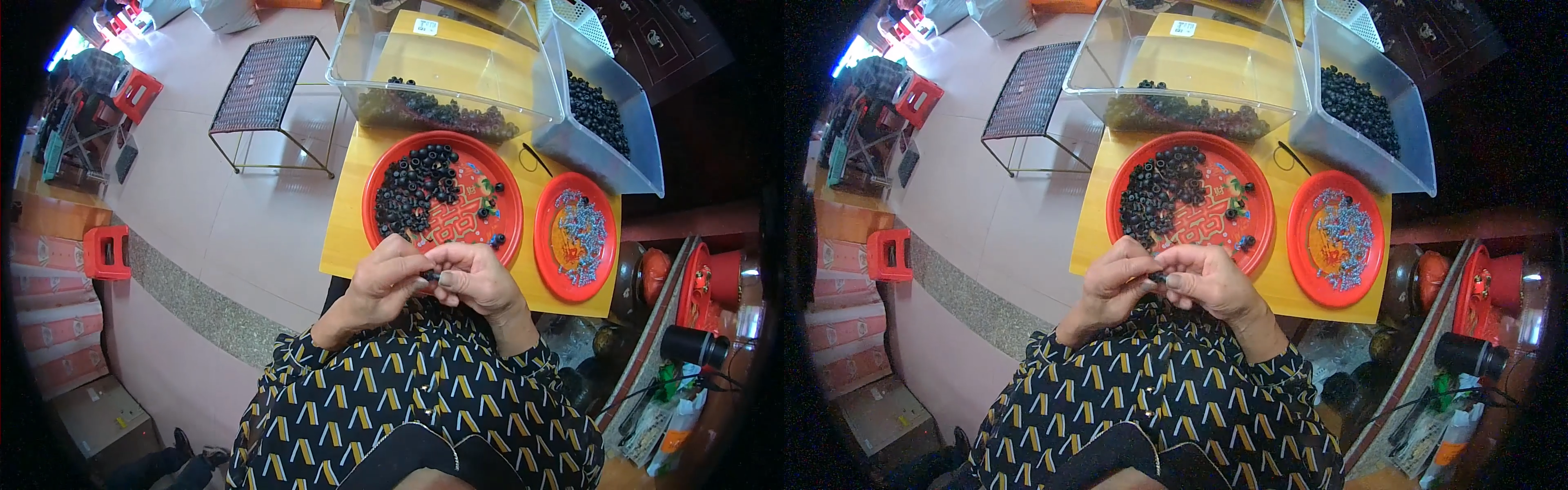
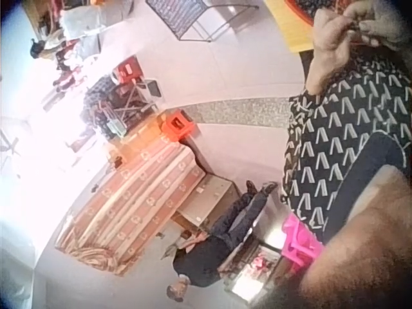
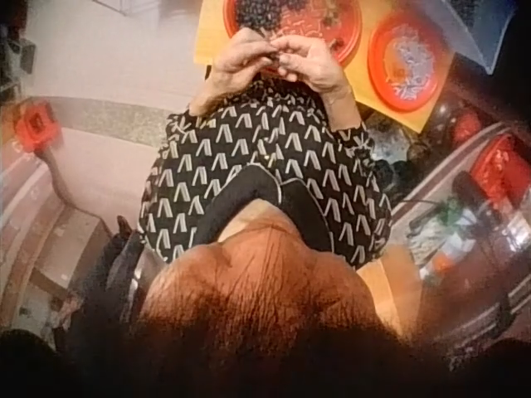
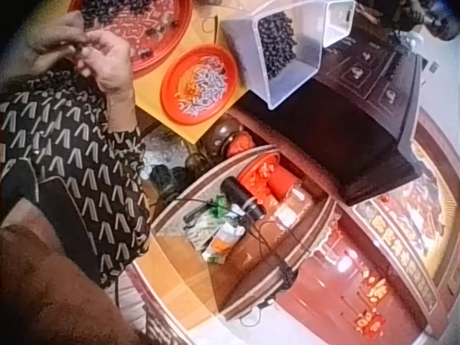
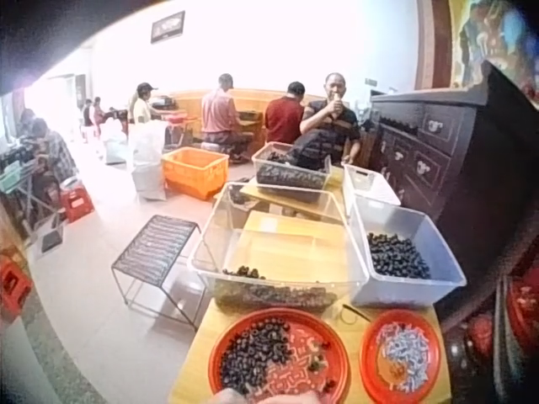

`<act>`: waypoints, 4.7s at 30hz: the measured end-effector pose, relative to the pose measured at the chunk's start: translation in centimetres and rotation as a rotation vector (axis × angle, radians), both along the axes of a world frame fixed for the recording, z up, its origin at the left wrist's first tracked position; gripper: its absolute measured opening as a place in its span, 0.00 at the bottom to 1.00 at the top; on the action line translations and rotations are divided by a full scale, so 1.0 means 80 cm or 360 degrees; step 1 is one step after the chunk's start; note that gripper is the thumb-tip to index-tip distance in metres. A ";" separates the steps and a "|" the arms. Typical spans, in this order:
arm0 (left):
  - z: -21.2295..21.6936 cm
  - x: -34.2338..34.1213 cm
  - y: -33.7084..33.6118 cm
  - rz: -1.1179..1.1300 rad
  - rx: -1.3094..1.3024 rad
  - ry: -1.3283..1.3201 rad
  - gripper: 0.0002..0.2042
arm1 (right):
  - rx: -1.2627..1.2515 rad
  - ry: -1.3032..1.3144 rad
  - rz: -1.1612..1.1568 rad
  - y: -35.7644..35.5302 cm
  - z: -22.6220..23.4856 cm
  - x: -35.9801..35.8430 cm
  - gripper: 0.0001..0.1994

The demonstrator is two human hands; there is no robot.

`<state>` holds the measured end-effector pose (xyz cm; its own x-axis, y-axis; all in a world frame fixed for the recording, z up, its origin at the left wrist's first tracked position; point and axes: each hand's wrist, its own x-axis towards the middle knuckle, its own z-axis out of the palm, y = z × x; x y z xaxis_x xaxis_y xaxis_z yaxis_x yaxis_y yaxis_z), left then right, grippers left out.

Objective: The person assembles small components by picking black plastic caps and metal pins from trays and pressing the pins into the caps by hand.

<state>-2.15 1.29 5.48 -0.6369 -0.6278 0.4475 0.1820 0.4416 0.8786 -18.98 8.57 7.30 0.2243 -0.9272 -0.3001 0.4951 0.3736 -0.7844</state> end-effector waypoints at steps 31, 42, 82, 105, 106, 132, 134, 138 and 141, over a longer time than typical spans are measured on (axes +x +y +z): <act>-0.002 -0.003 0.001 0.0046 0.0091 -0.0049 0.13 | 0.0073 -0.0272 0.0007 -0.002 0.001 -0.015 0.07; -0.015 0.005 -0.004 0.0264 -0.0268 -0.0284 0.12 | -0.0513 0.0708 -0.1190 -0.041 0.086 -0.169 0.14; 0.006 -0.082 -0.003 -0.0087 -0.0456 -0.0192 0.15 | -0.0314 0.1298 -0.0547 0.024 -0.013 -0.047 0.10; -0.012 -0.017 0.013 0.0192 -0.0761 -0.0130 0.10 | -0.0137 0.0412 -0.0073 0.017 -0.024 0.011 0.15; -0.014 -0.018 0.013 0.0207 -0.0752 -0.0144 0.09 | -0.0151 0.0412 -0.0100 0.017 -0.023 0.011 0.14; -0.019 -0.019 0.027 0.0316 0.0575 -0.0169 0.11 | -0.0987 0.1685 -0.0730 0.001 -0.025 0.031 0.09; -0.015 -0.015 0.024 0.0276 0.1199 -0.0014 0.12 | -0.1120 0.2104 -0.0752 -0.009 -0.025 0.006 0.05; -0.014 -0.002 0.014 0.0239 0.1655 0.0130 0.09 | -0.0823 0.2307 -0.0646 -0.026 -0.039 -0.041 0.04; -0.011 0.006 0.010 0.0146 0.1679 0.0250 0.08 | -0.0804 0.2439 -0.0579 -0.028 -0.035 -0.052 0.04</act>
<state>-1.64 2.11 4.57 -0.5499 -0.7880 -0.2769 0.3308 -0.5099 0.7941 -23.13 6.35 4.53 -0.2141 -0.9279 0.3053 -0.8051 -0.0094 -0.5931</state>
